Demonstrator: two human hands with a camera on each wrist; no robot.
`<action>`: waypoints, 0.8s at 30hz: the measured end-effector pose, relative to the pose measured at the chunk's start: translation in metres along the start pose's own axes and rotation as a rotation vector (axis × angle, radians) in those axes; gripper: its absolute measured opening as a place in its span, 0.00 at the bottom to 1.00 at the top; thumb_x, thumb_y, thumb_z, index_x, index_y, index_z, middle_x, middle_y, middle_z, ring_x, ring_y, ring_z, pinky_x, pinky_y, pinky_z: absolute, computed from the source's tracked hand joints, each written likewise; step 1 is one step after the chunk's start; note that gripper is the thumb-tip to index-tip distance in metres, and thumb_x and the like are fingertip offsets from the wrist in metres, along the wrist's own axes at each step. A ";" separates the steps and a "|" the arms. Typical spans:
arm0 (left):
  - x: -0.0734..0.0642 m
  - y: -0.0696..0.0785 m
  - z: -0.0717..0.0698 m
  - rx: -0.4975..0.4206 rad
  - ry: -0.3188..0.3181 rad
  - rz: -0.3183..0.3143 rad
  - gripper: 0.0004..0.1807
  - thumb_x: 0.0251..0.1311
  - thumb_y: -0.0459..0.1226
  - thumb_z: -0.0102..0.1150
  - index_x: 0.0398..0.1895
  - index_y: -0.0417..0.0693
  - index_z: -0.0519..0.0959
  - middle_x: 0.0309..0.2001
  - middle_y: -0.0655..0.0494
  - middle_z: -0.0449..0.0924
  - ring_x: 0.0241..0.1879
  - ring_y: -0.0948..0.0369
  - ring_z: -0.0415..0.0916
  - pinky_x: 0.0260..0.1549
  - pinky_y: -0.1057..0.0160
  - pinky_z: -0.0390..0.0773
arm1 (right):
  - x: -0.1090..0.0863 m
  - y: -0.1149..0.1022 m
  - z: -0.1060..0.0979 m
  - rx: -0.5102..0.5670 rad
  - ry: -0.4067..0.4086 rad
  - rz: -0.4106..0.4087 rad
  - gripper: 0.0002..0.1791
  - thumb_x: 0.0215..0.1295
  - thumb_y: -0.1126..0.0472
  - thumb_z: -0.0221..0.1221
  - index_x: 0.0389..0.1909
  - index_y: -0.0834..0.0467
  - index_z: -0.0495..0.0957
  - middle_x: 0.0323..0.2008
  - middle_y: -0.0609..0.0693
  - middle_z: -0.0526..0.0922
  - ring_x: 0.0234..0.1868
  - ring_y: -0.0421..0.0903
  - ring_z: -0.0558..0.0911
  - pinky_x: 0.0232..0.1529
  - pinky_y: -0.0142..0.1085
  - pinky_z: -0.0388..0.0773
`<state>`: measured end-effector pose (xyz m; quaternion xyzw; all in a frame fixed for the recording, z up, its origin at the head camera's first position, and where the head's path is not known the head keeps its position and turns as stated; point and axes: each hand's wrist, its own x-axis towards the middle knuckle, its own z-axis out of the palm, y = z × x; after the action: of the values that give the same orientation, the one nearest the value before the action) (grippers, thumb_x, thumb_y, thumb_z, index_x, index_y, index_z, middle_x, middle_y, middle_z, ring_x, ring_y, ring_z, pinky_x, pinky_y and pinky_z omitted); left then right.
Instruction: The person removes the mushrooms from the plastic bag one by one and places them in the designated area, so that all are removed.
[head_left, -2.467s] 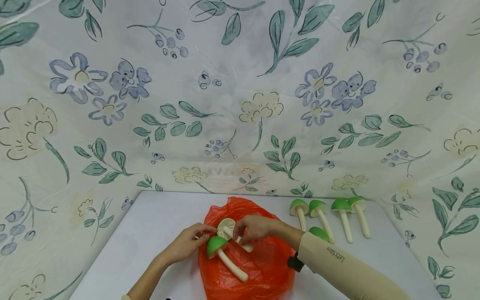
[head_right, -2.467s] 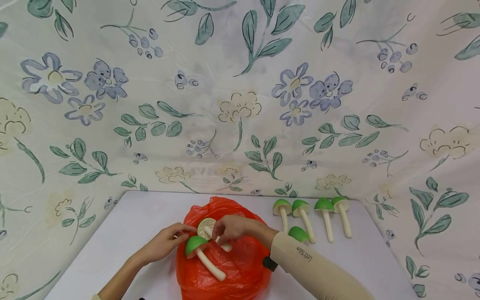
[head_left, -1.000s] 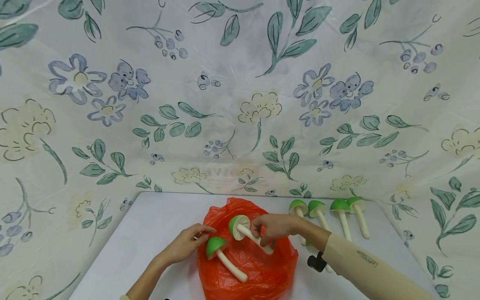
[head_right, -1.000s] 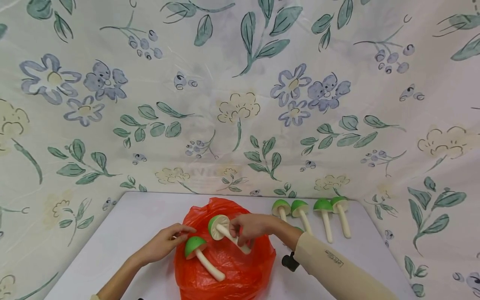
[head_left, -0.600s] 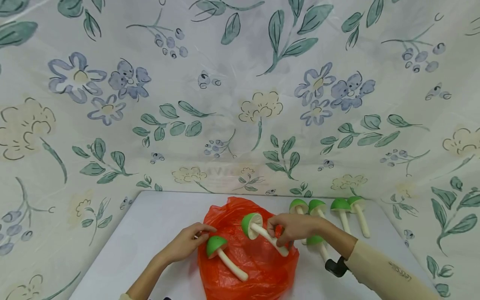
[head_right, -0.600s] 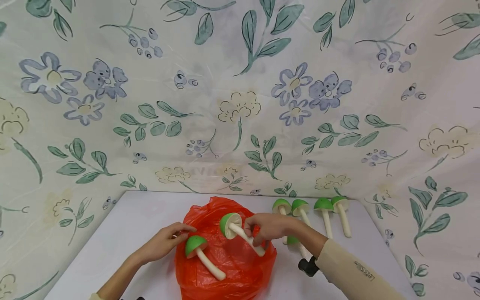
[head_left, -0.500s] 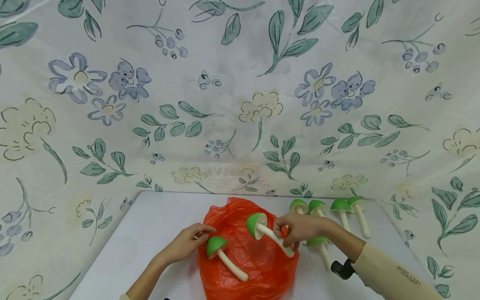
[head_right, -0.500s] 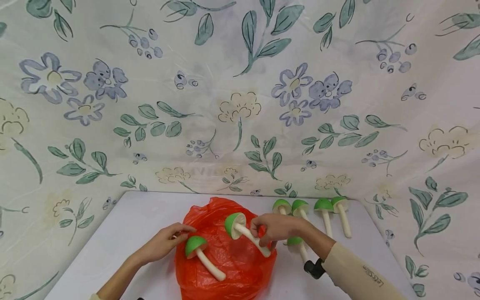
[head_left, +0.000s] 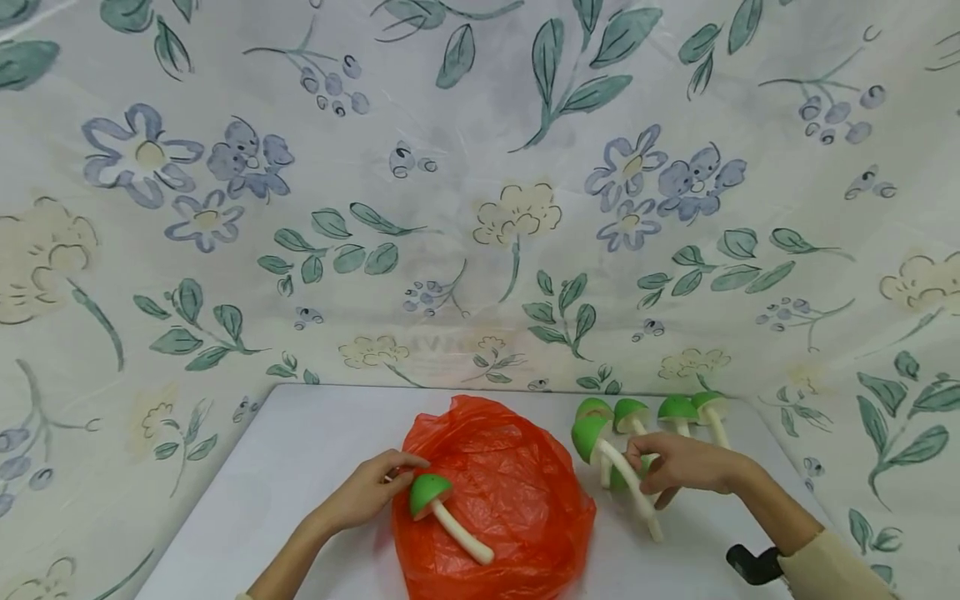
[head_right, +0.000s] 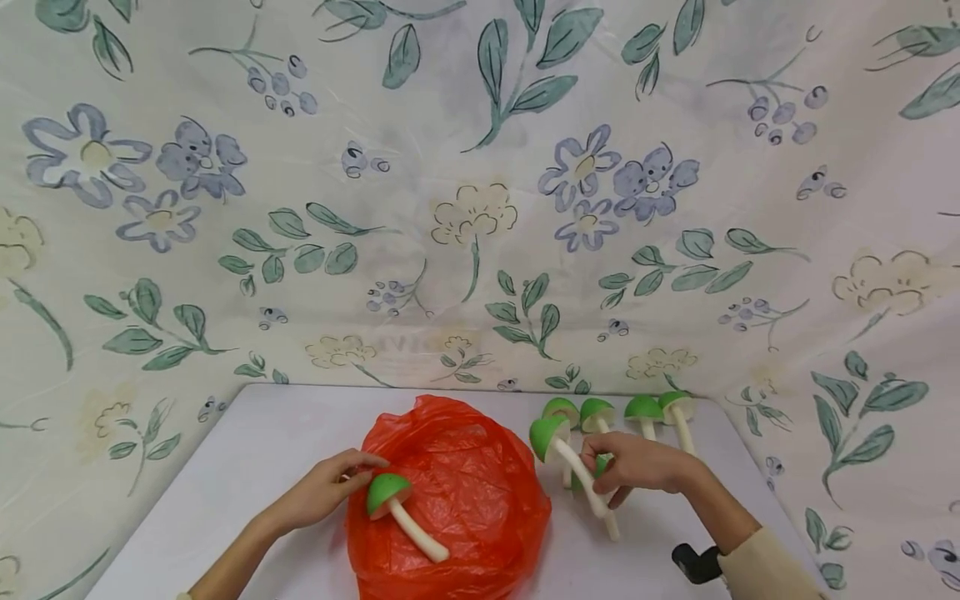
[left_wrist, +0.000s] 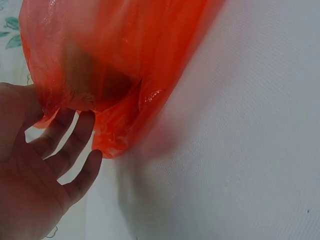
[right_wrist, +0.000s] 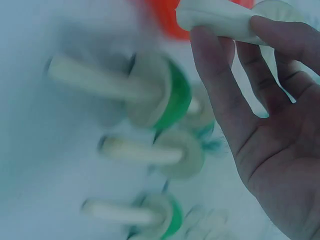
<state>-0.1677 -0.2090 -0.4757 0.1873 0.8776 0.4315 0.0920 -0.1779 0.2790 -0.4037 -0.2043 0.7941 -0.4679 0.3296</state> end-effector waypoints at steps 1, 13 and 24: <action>0.000 0.000 0.000 0.001 -0.001 -0.001 0.14 0.74 0.35 0.51 0.57 0.48 0.81 0.53 0.53 0.80 0.46 0.55 0.73 0.41 0.64 0.77 | -0.004 0.004 -0.004 0.004 0.010 0.002 0.17 0.63 0.68 0.61 0.39 0.72 0.62 0.37 0.54 0.72 0.39 0.51 0.81 0.39 0.52 0.84; 0.002 -0.001 -0.001 0.003 -0.018 0.016 0.14 0.74 0.35 0.51 0.57 0.48 0.81 0.52 0.54 0.80 0.46 0.55 0.73 0.41 0.64 0.77 | -0.042 0.052 -0.033 0.099 0.068 0.043 0.21 0.66 0.68 0.58 0.37 0.72 0.53 0.31 0.49 0.64 0.34 0.46 0.76 0.40 0.51 0.84; 0.000 -0.002 0.000 -0.001 -0.004 0.006 0.14 0.74 0.35 0.52 0.57 0.49 0.81 0.54 0.53 0.80 0.47 0.55 0.73 0.41 0.64 0.77 | -0.055 0.074 -0.038 0.145 0.065 0.040 0.19 0.66 0.70 0.57 0.36 0.73 0.53 0.30 0.49 0.65 0.34 0.46 0.77 0.41 0.52 0.84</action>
<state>-0.1688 -0.2104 -0.4772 0.1905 0.8766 0.4321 0.0925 -0.1679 0.3723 -0.4375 -0.1484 0.7724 -0.5240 0.3268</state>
